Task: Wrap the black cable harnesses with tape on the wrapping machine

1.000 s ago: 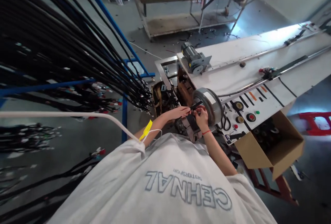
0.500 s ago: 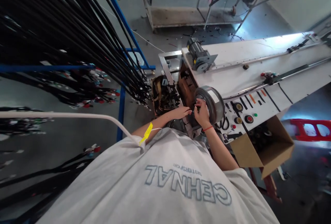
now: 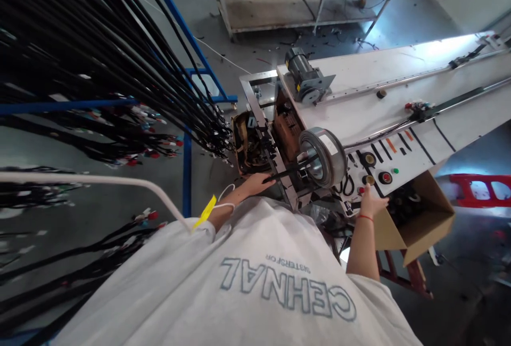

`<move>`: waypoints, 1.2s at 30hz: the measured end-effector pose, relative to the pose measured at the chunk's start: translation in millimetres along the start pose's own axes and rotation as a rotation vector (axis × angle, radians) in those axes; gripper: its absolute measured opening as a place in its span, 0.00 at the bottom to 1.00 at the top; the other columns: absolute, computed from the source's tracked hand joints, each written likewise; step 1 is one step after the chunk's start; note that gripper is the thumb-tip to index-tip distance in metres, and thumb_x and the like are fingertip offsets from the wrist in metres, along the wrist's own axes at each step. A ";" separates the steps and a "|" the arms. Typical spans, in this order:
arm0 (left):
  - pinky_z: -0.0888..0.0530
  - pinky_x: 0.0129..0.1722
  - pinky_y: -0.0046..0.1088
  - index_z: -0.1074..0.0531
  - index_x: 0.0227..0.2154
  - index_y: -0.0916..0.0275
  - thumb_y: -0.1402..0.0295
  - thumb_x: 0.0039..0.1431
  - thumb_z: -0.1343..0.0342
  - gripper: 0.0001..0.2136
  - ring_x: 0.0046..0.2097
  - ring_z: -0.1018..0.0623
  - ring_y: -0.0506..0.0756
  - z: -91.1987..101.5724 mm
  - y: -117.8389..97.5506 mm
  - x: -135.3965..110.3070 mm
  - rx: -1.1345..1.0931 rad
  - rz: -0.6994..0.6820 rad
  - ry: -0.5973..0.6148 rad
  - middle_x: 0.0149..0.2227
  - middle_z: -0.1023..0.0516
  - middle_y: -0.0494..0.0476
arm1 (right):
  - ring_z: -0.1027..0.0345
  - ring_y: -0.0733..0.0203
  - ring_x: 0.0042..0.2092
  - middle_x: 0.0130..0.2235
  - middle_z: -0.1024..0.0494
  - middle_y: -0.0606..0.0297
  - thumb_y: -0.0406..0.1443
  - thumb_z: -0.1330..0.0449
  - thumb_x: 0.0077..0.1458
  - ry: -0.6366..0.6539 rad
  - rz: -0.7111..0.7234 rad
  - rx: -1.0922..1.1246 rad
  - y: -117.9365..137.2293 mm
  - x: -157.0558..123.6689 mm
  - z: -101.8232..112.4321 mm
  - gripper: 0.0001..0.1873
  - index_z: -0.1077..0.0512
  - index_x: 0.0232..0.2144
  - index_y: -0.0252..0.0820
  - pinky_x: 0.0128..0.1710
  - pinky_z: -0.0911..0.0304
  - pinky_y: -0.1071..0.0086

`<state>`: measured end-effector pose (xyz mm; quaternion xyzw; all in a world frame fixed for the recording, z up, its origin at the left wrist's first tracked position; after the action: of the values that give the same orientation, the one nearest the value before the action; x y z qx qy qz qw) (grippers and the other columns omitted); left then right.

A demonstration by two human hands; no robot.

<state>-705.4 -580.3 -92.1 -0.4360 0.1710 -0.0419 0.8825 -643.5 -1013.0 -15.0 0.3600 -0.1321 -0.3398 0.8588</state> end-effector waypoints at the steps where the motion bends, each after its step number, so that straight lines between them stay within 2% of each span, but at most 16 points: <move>1: 0.29 0.39 0.29 0.24 0.33 0.65 0.54 0.61 0.53 0.20 0.37 0.23 0.58 0.5 1.3 -5.0 -0.038 -0.015 -0.027 0.34 0.20 0.60 | 0.33 0.43 0.54 0.50 0.28 0.37 0.48 0.39 0.54 0.013 -0.162 0.007 -27.0 13.1 -1.6 0.34 0.34 0.51 0.23 0.53 0.34 0.53; 3: 0.29 0.38 0.29 0.25 0.33 0.65 0.52 0.61 0.55 0.22 0.36 0.24 0.57 2.4 -0.6 -13.4 -0.104 -0.019 -0.060 0.33 0.21 0.58 | 0.30 0.44 0.52 0.48 0.26 0.38 0.51 0.37 0.51 0.026 -0.317 0.044 -61.9 25.9 -10.0 0.35 0.31 0.47 0.23 0.52 0.33 0.56; 5: 0.30 0.38 0.29 0.26 0.33 0.65 0.51 0.61 0.54 0.22 0.35 0.25 0.56 5.1 -5.5 -18.9 -0.142 -0.013 -0.083 0.32 0.21 0.56 | 0.30 0.46 0.52 0.49 0.26 0.40 0.52 0.36 0.50 -0.004 -0.310 0.066 -74.3 27.7 -17.3 0.35 0.30 0.46 0.24 0.52 0.32 0.60; 7: 0.31 0.36 0.28 0.26 0.30 0.65 0.51 0.61 0.54 0.22 0.33 0.26 0.55 6.2 -9.8 -22.0 -0.145 0.003 -0.080 0.29 0.23 0.55 | 0.31 0.46 0.54 0.51 0.27 0.39 0.52 0.37 0.50 -0.072 -0.270 0.010 -74.3 23.1 -19.0 0.36 0.32 0.48 0.24 0.53 0.34 0.62; 10: 0.33 0.33 0.27 0.29 0.25 0.65 0.51 0.61 0.53 0.21 0.30 0.28 0.54 7.3 -14.2 -25.3 -0.102 0.015 -0.086 0.25 0.26 0.54 | 0.36 0.43 0.59 0.54 0.32 0.35 0.55 0.40 0.53 -0.162 -0.218 -0.152 -65.2 14.2 -15.6 0.42 0.40 0.56 0.24 0.57 0.38 0.59; 13: 0.34 0.33 0.27 0.30 0.25 0.64 0.52 0.60 0.51 0.20 0.30 0.28 0.54 9.5 -17.7 -28.5 -0.067 0.006 -0.129 0.25 0.27 0.54 | 0.40 0.40 0.61 0.55 0.33 0.32 0.57 0.44 0.55 -0.157 -0.192 -0.253 -58.6 10.0 -14.7 0.45 0.45 0.59 0.24 0.58 0.40 0.55; 19: 0.33 0.34 0.28 0.28 0.31 0.63 0.51 0.63 0.55 0.20 0.31 0.27 0.54 9.3 -26.8 -23.9 -0.088 -0.031 -0.132 0.29 0.25 0.54 | 0.39 0.41 0.60 0.58 0.35 0.33 0.55 0.44 0.56 -0.131 -0.201 -0.218 -57.6 9.0 -15.2 0.45 0.45 0.60 0.22 0.60 0.42 0.57; 28: 0.31 0.39 0.29 0.27 0.35 0.63 0.56 0.65 0.53 0.16 0.36 0.24 0.57 12.8 -57.9 6.7 -0.029 -0.066 -0.165 0.34 0.22 0.58 | 0.41 0.41 0.62 0.58 0.35 0.35 0.52 0.42 0.56 -0.148 -0.209 -0.169 -52.6 5.9 -13.9 0.42 0.44 0.59 0.24 0.61 0.44 0.57; 31: 0.31 0.37 0.28 0.26 0.37 0.64 0.55 0.63 0.51 0.17 0.35 0.23 0.56 5.9 -55.2 18.2 -0.012 -0.073 -0.093 0.34 0.21 0.59 | 0.40 0.40 0.61 0.57 0.35 0.33 0.54 0.42 0.55 -0.169 -0.198 -0.163 -53.9 5.8 -13.2 0.43 0.44 0.59 0.23 0.61 0.43 0.56; 34: 0.31 0.34 0.26 0.25 0.33 0.63 0.51 0.59 0.49 0.19 0.33 0.24 0.56 1.3 -33.4 24.5 0.010 -0.011 0.067 0.30 0.21 0.57 | 0.39 0.40 0.60 0.57 0.35 0.33 0.55 0.42 0.55 -0.181 -0.196 -0.157 -56.8 6.8 -13.8 0.44 0.44 0.59 0.25 0.60 0.43 0.56; 36: 0.31 0.32 0.25 0.25 0.30 0.63 0.50 0.56 0.47 0.19 0.32 0.24 0.55 9.4 -16.6 21.2 0.003 0.043 0.140 0.29 0.21 0.57 | 0.39 0.40 0.60 0.56 0.34 0.34 0.55 0.42 0.55 -0.175 -0.202 -0.164 -58.8 7.9 -15.2 0.44 0.44 0.59 0.25 0.60 0.42 0.55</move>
<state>-681.1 -588.2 -79.4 -0.4272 0.2413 -0.0536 0.8697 -659.4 -1040.4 -67.5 0.2693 -0.1413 -0.4643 0.8318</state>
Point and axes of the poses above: each hand's wrist, its own x-axis towards the middle knuckle, its own z-axis out of the back of the hand, y = z × x, the point moved 6 cm from there along x, towards the middle knuckle
